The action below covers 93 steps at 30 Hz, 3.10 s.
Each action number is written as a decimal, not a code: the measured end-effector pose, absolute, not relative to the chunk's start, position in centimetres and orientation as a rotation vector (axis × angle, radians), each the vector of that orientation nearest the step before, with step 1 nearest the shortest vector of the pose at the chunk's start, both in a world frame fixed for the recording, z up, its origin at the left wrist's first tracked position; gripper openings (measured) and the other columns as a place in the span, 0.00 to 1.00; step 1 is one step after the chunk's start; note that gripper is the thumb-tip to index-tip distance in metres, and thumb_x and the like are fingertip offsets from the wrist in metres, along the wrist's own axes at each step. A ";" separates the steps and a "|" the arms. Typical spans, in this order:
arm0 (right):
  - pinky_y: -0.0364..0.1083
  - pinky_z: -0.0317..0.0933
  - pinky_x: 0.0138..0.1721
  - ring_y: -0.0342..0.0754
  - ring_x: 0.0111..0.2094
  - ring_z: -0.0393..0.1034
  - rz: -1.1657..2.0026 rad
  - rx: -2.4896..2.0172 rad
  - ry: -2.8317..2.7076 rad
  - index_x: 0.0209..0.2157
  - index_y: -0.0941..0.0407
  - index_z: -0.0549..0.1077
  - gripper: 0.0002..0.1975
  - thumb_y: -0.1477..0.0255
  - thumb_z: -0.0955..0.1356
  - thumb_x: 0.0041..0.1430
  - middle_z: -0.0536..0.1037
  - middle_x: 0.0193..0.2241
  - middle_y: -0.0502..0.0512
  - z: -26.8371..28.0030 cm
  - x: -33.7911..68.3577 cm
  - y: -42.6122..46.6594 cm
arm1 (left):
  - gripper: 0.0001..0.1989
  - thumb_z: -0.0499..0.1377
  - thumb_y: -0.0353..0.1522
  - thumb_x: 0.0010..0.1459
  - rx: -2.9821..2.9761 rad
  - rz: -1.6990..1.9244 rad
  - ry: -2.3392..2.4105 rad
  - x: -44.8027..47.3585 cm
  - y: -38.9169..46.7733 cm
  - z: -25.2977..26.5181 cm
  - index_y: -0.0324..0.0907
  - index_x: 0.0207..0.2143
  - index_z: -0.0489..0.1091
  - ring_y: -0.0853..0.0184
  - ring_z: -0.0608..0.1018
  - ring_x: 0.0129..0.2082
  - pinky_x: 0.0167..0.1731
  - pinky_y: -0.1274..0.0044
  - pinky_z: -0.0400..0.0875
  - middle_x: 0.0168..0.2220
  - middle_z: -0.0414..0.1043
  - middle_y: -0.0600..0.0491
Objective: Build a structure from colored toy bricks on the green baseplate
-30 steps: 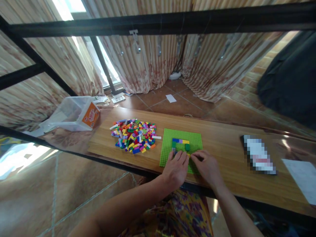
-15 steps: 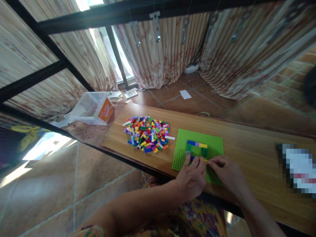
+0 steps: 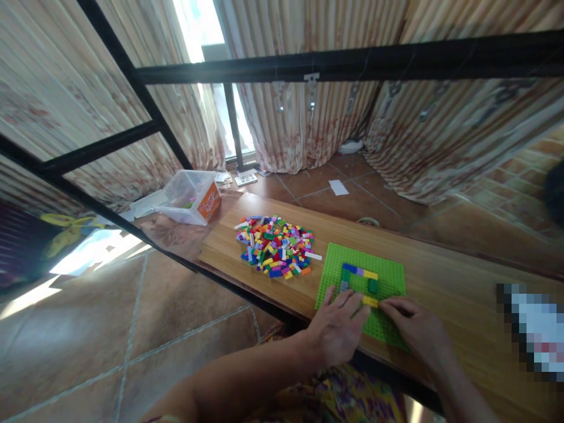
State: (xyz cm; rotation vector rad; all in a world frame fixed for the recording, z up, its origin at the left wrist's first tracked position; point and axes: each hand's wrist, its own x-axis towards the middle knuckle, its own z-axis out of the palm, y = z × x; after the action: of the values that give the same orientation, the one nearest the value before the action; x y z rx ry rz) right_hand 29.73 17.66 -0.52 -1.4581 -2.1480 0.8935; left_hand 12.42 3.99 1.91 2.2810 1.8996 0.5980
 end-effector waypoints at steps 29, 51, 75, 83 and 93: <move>0.52 0.67 0.44 0.54 0.39 0.75 0.902 -1.443 -1.948 0.30 0.52 0.79 0.17 0.54 0.67 0.53 0.81 0.36 0.56 -0.5 29.5 15.9 | 0.07 0.57 0.28 0.58 1.755 0.762 2.587 -3.4 7.4 5.4 0.41 0.38 0.75 0.54 0.70 0.52 0.55 0.59 0.60 0.49 0.73 0.46; 0.51 0.68 0.45 0.51 0.43 0.73 0.847 -1.125 -1.977 0.42 0.50 0.77 0.10 0.65 0.66 0.62 0.79 0.40 0.55 2.1 26.4 10.1 | 0.11 0.67 0.35 0.50 0.404 1.213 1.158 11.6 6.2 3.0 0.38 0.33 0.73 0.72 0.74 0.28 0.33 0.79 0.67 0.29 0.75 0.53; 0.52 0.66 0.44 0.52 0.40 0.73 0.703 -1.180 -2.306 0.41 0.53 0.77 0.14 0.64 0.62 0.63 0.79 0.38 0.57 0.7 27.9 16.2 | 0.08 0.59 0.33 0.56 1.027 1.223 1.519 9.0 7.1 0.2 0.39 0.35 0.75 0.68 0.74 0.32 0.34 0.79 0.69 0.33 0.76 0.51; 0.52 0.66 0.43 0.51 0.38 0.72 0.615 -1.138 -2.405 0.41 0.54 0.77 0.14 0.66 0.62 0.63 0.79 0.37 0.58 0.9 28.0 16.5 | 0.08 0.58 0.33 0.55 1.023 1.196 1.537 8.9 7.1 0.6 0.39 0.34 0.75 0.68 0.74 0.31 0.33 0.79 0.68 0.31 0.75 0.52; 0.51 0.66 0.43 0.51 0.39 0.74 0.667 -1.195 -2.339 0.45 0.55 0.75 0.15 0.64 0.63 0.62 0.80 0.40 0.58 0.4 28.4 16.4 | 0.06 0.58 0.31 0.56 1.053 1.199 1.531 8.8 7.1 0.7 0.38 0.32 0.74 0.70 0.72 0.28 0.30 0.80 0.66 0.30 0.74 0.52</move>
State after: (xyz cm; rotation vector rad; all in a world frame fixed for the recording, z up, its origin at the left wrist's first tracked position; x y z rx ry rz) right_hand 28.41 16.44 0.36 -1.1947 -2.3390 0.6667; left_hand 8.83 7.14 0.73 1.0531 1.5305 1.1994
